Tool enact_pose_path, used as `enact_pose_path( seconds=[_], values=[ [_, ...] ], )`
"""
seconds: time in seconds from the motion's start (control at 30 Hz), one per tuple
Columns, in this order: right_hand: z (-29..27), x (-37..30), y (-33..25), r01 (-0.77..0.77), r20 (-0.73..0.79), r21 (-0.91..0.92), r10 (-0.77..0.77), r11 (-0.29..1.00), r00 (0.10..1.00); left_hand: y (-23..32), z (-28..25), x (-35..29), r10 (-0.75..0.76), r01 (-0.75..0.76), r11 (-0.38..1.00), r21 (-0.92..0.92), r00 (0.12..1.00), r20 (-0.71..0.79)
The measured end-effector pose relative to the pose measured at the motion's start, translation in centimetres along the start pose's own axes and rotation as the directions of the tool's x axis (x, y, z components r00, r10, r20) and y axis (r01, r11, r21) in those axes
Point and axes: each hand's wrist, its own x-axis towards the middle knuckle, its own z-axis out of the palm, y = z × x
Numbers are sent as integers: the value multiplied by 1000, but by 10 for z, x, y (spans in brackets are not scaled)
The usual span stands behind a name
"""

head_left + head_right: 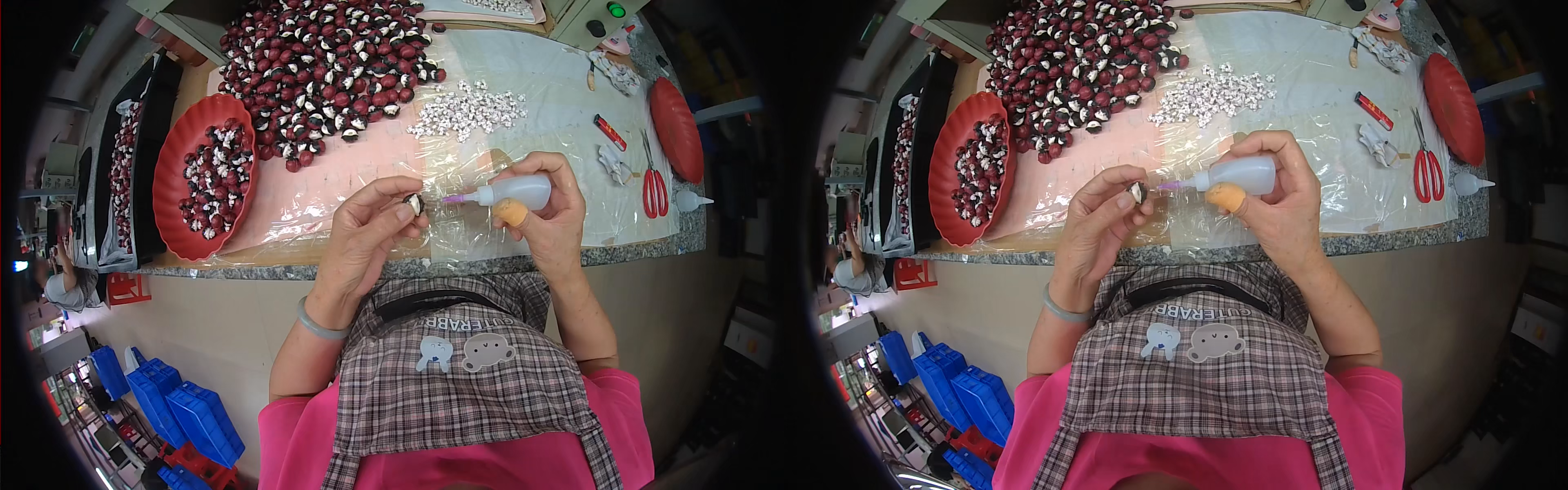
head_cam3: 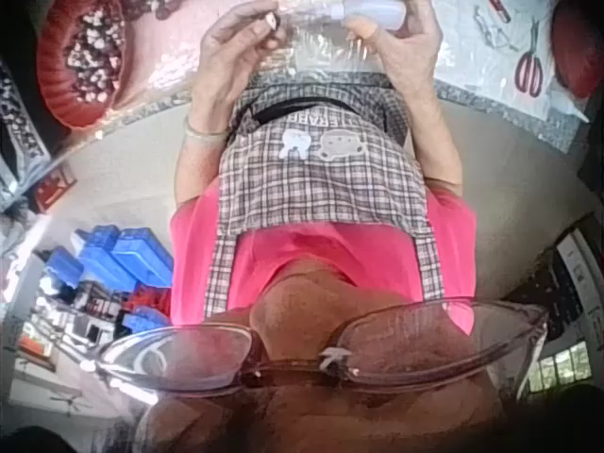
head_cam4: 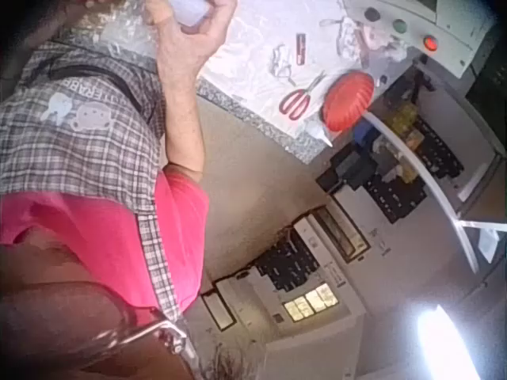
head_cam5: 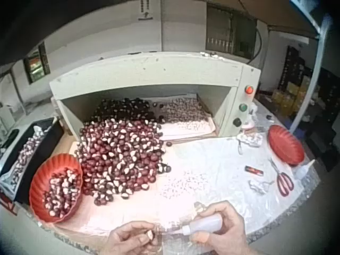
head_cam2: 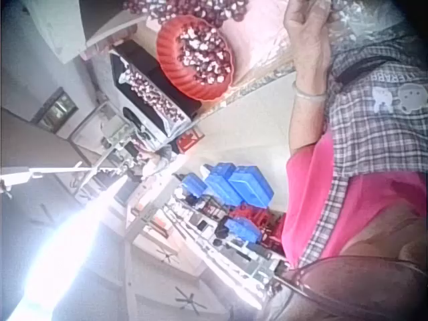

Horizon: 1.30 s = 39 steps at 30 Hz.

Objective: Applying glue and small components to toy head parts at a factory workbench.

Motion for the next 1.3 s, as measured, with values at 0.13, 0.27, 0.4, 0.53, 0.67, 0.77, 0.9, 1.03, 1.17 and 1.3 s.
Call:
enact_pose_path(
  seconds=[0.13,0.27,0.4,0.53,0.67,0.77,0.9,1.03,1.17,1.3],
  values=[
    [1,-3,-1,148,-43,-97,-153,984,987,-5,-1,-1,-22,21,1000,15,1000,19],
    [2,-7,-2,184,-29,-155,-190,971,981,-8,-2,-1,-36,36,999,28,999,9],
    [2,-10,-2,271,-5,-278,-284,922,959,-8,-2,0,-49,48,998,32,999,13],
    [3,-10,-1,307,12,-351,-323,885,946,-9,-2,-1,-59,59,997,40,998,1],
    [4,-10,-2,313,18,-387,-332,867,943,-10,-2,0,-68,68,997,42,998,-5],
    [5,-10,-3,314,27,-430,-336,846,941,-10,-1,0,-72,72,996,49,997,-14],
    [6,-9,-6,362,76,-492,-375,792,924,-13,-6,1,-73,72,997,38,997,12],
    [6,-8,-7,422,132,-524,-419,740,898,-14,-6,2,-78,77,996,35,997,24],
    [5,-7,-8,471,178,-551,-455,688,872,-14,-7,2,-83,83,996,34,997,9],
    [-4,-7,-6,322,61,-390,-324,863,944,-12,-12,3,-70,68,997,37,996,53]
  ],
)
